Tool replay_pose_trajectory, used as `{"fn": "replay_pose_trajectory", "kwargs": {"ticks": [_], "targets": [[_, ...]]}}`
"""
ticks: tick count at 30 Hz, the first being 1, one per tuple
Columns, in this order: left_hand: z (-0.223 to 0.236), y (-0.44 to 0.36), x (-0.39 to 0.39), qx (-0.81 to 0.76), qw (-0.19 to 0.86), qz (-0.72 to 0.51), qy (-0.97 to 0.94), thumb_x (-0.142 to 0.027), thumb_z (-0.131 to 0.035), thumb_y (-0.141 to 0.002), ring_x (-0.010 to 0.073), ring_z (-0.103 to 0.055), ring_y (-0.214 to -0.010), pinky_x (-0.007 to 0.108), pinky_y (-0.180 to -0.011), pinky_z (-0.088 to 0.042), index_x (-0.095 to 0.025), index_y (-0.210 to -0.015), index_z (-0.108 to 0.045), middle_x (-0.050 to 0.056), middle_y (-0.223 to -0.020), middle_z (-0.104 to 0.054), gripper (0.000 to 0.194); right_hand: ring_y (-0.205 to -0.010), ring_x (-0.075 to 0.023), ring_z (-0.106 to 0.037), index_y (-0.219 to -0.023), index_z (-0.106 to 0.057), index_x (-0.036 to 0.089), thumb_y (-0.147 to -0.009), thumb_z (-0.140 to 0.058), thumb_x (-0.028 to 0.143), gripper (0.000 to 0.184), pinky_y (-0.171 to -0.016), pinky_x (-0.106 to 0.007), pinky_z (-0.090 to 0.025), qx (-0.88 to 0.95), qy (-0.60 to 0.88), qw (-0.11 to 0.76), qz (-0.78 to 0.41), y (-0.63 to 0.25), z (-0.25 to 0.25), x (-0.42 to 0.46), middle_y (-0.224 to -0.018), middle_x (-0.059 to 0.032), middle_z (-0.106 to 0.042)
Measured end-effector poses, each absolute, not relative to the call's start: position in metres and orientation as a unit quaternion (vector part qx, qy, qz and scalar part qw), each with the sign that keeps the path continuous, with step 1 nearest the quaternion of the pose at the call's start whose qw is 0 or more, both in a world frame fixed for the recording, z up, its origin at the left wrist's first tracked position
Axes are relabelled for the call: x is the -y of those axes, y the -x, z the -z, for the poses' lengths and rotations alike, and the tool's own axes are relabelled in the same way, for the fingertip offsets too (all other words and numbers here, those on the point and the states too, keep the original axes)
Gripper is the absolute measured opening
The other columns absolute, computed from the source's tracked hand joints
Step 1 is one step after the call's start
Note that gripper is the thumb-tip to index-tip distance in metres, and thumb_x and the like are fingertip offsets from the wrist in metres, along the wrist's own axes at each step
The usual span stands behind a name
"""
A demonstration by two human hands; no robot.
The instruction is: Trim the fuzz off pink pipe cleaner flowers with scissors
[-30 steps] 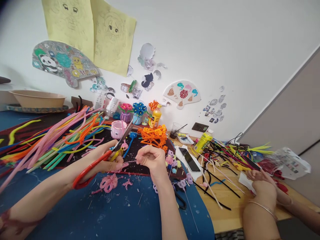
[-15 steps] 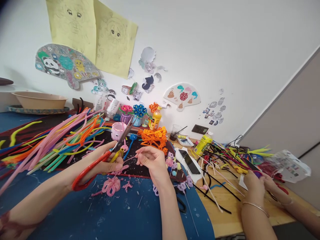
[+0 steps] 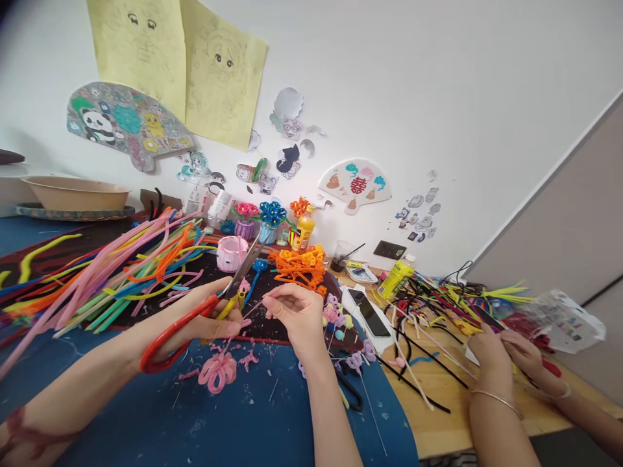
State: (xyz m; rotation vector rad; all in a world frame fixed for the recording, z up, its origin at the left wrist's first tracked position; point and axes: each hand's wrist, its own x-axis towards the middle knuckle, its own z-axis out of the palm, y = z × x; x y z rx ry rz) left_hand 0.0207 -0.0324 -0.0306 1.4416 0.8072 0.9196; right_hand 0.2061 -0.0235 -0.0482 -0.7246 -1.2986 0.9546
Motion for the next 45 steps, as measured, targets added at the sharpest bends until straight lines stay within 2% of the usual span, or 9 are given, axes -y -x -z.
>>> {"fn": "replay_pose_trajectory", "kwargs": {"ticks": [4, 12, 17, 21, 28, 34, 45], "targets": [[0.032, -0.022, 0.031, -0.334, 0.585, -0.371, -0.639, -0.037, -0.073, -0.062, 0.008, -0.043, -0.049, 0.022, -0.047, -0.026, -0.024, -0.085, -0.044, -0.007, -0.059, -0.057, 0.039, -0.048, -0.0099, -0.057, -0.067, -0.07, 0.02, -0.063, -0.082, 0.026, 0.013, -0.048, -0.023, -0.048, 0.567, 0.32, 0.636, -0.415, -0.206, 0.05, 0.022, -0.068, 0.0003, -0.07], [0.023, -0.019, 0.036, -0.328, 0.6, -0.349, -0.641, -0.035, -0.076, -0.064, 0.0114, -0.057, -0.062, 0.023, -0.057, -0.04, -0.023, -0.083, -0.042, -0.003, -0.074, -0.065, 0.041, -0.051, -0.0116, -0.06, -0.072, -0.071, 0.02, -0.067, -0.08, 0.027, 0.013, -0.046, -0.022, -0.047, 0.522, 0.302, 0.664, -0.442, -0.212, 0.05, 0.02, -0.065, -0.0004, -0.069], [0.023, -0.02, 0.035, -0.31, 0.592, -0.366, -0.647, -0.031, -0.077, -0.064, 0.011, -0.056, -0.059, 0.024, -0.056, -0.04, -0.023, -0.085, -0.045, -0.006, -0.068, -0.063, 0.039, -0.055, -0.0127, -0.062, -0.076, -0.072, 0.02, -0.069, -0.079, 0.032, 0.016, -0.052, -0.024, -0.049, 0.561, 0.313, 0.607, -0.468, -0.209, 0.048, 0.023, -0.068, -0.0015, -0.07], [0.022, -0.02, 0.036, -0.316, 0.604, -0.361, -0.637, -0.029, -0.077, -0.062, 0.0105, -0.056, -0.06, 0.022, -0.056, -0.037, -0.022, -0.085, -0.046, -0.006, -0.067, -0.061, 0.039, -0.055, -0.0121, -0.061, -0.072, -0.072, 0.018, -0.068, -0.08, 0.032, 0.017, -0.052, -0.024, -0.047, 0.591, 0.318, 0.546, -0.501, -0.205, 0.049, 0.026, -0.069, -0.0017, -0.07], [0.023, -0.024, 0.037, -0.309, 0.609, -0.363, -0.633, -0.031, -0.077, -0.061, 0.0092, -0.052, -0.057, 0.021, -0.052, -0.033, -0.022, -0.083, -0.046, -0.007, -0.063, -0.059, 0.039, -0.052, -0.0109, -0.058, -0.069, -0.07, 0.018, -0.066, -0.081, 0.035, 0.021, -0.05, -0.023, -0.046, 0.581, 0.299, 0.542, -0.529, -0.202, 0.05, 0.027, -0.065, -0.0001, -0.067], [0.022, -0.021, 0.036, -0.316, 0.609, -0.352, -0.637, -0.029, -0.077, -0.06, 0.0096, -0.053, -0.055, 0.021, -0.052, -0.038, -0.022, -0.083, -0.043, -0.007, -0.065, -0.062, 0.042, -0.049, -0.0102, -0.056, -0.066, -0.07, 0.017, -0.064, -0.082, 0.038, 0.024, -0.046, -0.022, -0.043, 0.564, 0.303, 0.548, -0.538, -0.203, 0.049, 0.028, -0.062, -0.0008, -0.066], [0.025, -0.017, 0.034, -0.288, 0.6, -0.342, -0.663, -0.024, -0.072, -0.068, 0.0076, -0.049, -0.052, 0.021, -0.05, -0.038, -0.024, -0.083, -0.037, -0.009, -0.066, -0.06, 0.038, -0.047, -0.0083, -0.053, -0.066, -0.068, 0.016, -0.065, -0.082, 0.035, 0.024, -0.046, -0.02, -0.04, 0.555, 0.289, 0.52, -0.582, -0.205, 0.052, 0.026, -0.057, 0.0005, -0.063]]}}
